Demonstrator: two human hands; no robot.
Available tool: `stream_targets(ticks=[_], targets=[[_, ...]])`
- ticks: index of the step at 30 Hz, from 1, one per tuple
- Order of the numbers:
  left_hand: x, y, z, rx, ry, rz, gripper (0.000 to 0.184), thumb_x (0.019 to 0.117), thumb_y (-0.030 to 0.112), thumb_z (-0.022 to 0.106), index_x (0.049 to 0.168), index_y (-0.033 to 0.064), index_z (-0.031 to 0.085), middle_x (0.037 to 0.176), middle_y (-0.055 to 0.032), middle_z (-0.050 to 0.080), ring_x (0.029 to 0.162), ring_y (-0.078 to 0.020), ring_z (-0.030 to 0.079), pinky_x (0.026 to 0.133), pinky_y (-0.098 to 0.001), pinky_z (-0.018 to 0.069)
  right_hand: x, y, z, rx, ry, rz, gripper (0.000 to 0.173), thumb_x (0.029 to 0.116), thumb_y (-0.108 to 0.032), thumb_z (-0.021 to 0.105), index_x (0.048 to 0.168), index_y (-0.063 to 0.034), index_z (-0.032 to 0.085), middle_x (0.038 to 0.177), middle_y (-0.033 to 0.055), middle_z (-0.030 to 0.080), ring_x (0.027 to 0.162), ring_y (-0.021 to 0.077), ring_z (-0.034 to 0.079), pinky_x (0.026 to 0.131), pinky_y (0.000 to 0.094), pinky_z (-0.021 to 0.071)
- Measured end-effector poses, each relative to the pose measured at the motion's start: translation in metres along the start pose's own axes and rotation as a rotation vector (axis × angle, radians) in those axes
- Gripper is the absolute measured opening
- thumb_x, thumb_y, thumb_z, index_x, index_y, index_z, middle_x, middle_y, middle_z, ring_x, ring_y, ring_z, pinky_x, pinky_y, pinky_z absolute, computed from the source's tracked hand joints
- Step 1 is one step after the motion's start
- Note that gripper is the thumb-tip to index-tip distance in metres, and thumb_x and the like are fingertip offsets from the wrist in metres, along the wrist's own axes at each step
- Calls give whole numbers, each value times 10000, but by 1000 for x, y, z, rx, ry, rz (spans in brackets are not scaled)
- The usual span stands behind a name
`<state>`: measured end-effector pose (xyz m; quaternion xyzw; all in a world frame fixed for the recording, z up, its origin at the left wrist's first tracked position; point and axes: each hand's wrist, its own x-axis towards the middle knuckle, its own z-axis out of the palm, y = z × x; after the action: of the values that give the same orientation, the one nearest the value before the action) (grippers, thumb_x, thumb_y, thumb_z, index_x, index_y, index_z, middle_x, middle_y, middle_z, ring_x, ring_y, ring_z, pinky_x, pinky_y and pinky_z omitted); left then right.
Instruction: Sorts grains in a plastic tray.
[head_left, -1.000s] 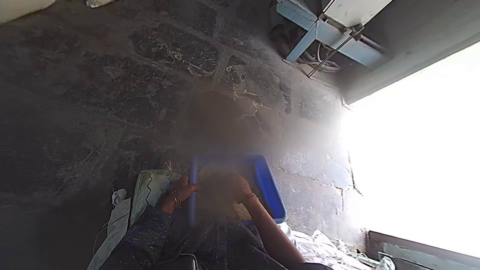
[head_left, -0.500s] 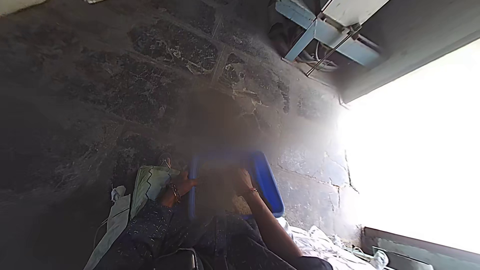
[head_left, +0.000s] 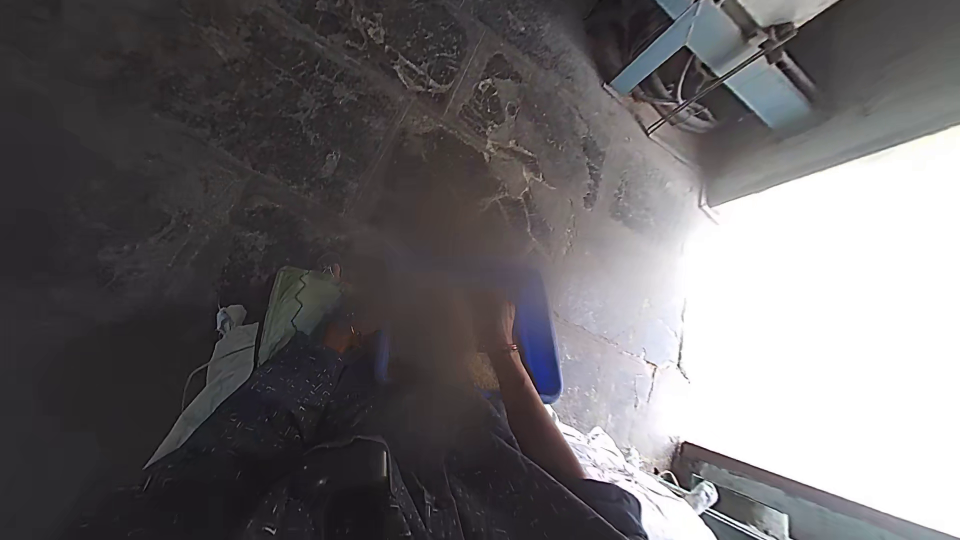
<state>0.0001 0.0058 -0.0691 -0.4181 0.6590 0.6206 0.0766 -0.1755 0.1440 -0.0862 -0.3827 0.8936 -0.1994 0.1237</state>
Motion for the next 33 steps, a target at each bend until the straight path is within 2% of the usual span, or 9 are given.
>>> stream_targets(ticks=[5, 9, 12, 16, 19, 26, 28, 30, 33], targets=[[9, -11, -3, -37, -8, 16, 322, 957, 11, 671, 1250, -95, 590, 1102, -247, 647, 993, -316, 628, 919, -497, 492, 4, 4, -3, -5, 22, 118, 277, 1026, -218, 631, 1118, 33, 704, 1099, 237, 684, 1000, 378, 681, 909, 541, 531], [12, -14, -5, -38, -17, 26, 340, 943, 17, 697, 1251, -90, 600, 1104, -253, 651, 1004, -337, 633, 927, -527, 485, 7, 3, -2, -65, -294, 159, 407, 1011, -235, 654, 1345, -3, 633, 1286, 267, 638, 1206, 405, 615, 1066, 536, 463], [12, -15, -7, -44, -32, 24, 336, 943, 23, 702, 1244, -89, 602, 1117, -254, 648, 1014, -338, 633, 933, -528, 490, 3, -10, 1, -143, -591, 96, 402, 1020, -277, 631, 1338, -32, 651, 1339, 235, 626, 1259, 375, 599, 1094, 529, 450], [13, -19, -8, -33, -28, 47, 339, 940, 20, 698, 1243, -95, 597, 1120, -257, 642, 1016, -338, 627, 937, -516, 483, -1, -10, -3, 27, -665, 42, 324, 997, -203, 669, 1250, -4, 701, 1196, 204, 707, 1116, 307, 671, 1023, 489, 499], [11, -19, -8, -22, -11, 105, 364, 925, -10, 687, 1258, -123, 592, 1126, -285, 642, 1038, -362, 622, 958, -523, 467, -6, -6, -9, 186, -523, 58, 203, 982, -130, 684, 1087, 37, 732, 978, 172, 724, 901, 218, 668, 876, 413, 532], [12, -17, -9, -26, -49, 58, 321, 935, -2, 690, 1227, -103, 604, 1100, -257, 641, 1010, -336, 618, 943, -515, 470, -8, 8, -16, 442, -69, 154, 302, 1000, -114, 621, 708, -45, 590, 582, -60, 484, 516, 3, 428, 544, 197, 387], [24, -42, -4, 8, -33, 192, 327, 940, 53, 710, 1214, -90, 602, 1045, -226, 652, 946, -287, 633, 878, -466, 502, -9, 9, -16, 468, -18, 156, 324, 1007, -116, 612, 690, -53, 588, 564, -76, 469, 496, -14, 405, 524, 184, 367], [50, -86, 10, -25, 133, 537, 330, 854, 109, 755, 1078, -110, 651, 863, -196, 680, 753, -228, 669, 666, -396, 560, -8, 11, -13, 443, -25, 154, 338, 1017, -141, 611, 693, -46, 610, 555, -76, 477, 490, -11, 408, 525, 191, 374], [10, -16, -5, 25, -7, 64, 329, 920, 9, 709, 1214, -94, 606, 1106, -242, 643, 1009, -294, 615, 939, -472, 476, -8, 8, -12, 376, -112, 174, 285, 1023, -180, 615, 791, -22, 660, 613, -47, 539, 539, 14, 494, 578, 219, 450]])
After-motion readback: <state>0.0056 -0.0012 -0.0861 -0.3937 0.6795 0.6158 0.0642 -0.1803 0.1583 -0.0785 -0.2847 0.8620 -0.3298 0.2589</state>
